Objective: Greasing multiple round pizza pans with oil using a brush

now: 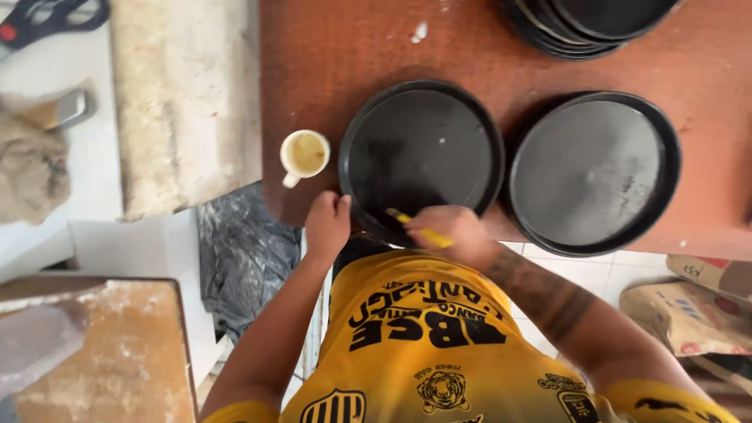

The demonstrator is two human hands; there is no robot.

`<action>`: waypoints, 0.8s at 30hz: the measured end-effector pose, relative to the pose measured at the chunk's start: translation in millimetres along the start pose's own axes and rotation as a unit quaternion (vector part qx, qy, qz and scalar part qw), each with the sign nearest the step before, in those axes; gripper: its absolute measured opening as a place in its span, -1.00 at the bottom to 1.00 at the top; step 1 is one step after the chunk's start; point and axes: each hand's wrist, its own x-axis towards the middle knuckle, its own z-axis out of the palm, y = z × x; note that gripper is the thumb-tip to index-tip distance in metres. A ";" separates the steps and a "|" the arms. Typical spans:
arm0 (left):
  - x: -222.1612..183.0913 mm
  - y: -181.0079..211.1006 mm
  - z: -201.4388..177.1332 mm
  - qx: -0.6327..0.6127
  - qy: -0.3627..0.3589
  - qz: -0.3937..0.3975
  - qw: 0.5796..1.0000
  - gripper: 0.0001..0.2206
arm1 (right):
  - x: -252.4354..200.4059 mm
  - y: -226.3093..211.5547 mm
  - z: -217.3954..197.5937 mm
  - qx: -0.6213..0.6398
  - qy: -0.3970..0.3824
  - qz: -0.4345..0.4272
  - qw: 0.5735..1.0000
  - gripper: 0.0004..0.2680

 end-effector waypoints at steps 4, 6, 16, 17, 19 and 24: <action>-14.6 23.0 20.4 0.032 0.103 0.075 0.991 -0.77 | -110.0 43.5 -118.3 -0.037 0.094 0.263 0.960 -0.81; -22.1 45.0 34.6 0.008 0.104 0.130 0.986 -0.81 | -152.8 62.9 -180.9 0.003 0.198 0.406 0.892 -0.93; -14.9 212.8 161.9 0.027 0.018 0.299 0.954 -0.87 | -109.8 172.3 -229.7 -0.036 0.070 0.097 0.992 -0.90; -11.6 227.7 165.0 0.052 -0.039 0.272 0.960 -0.84 | -96.7 170.3 -255.9 -0.124 0.076 0.112 0.983 -0.90; 1.7 248.4 170.3 0.081 -0.096 0.247 0.961 -0.80 | -91.0 173.4 -294.7 -0.208 0.087 0.127 0.966 -0.88; 28.9 276.9 179.5 0.188 -0.112 0.185 0.958 -0.71 | -118.7 193.6 -298.4 -0.328 0.113 0.109 0.931 -0.88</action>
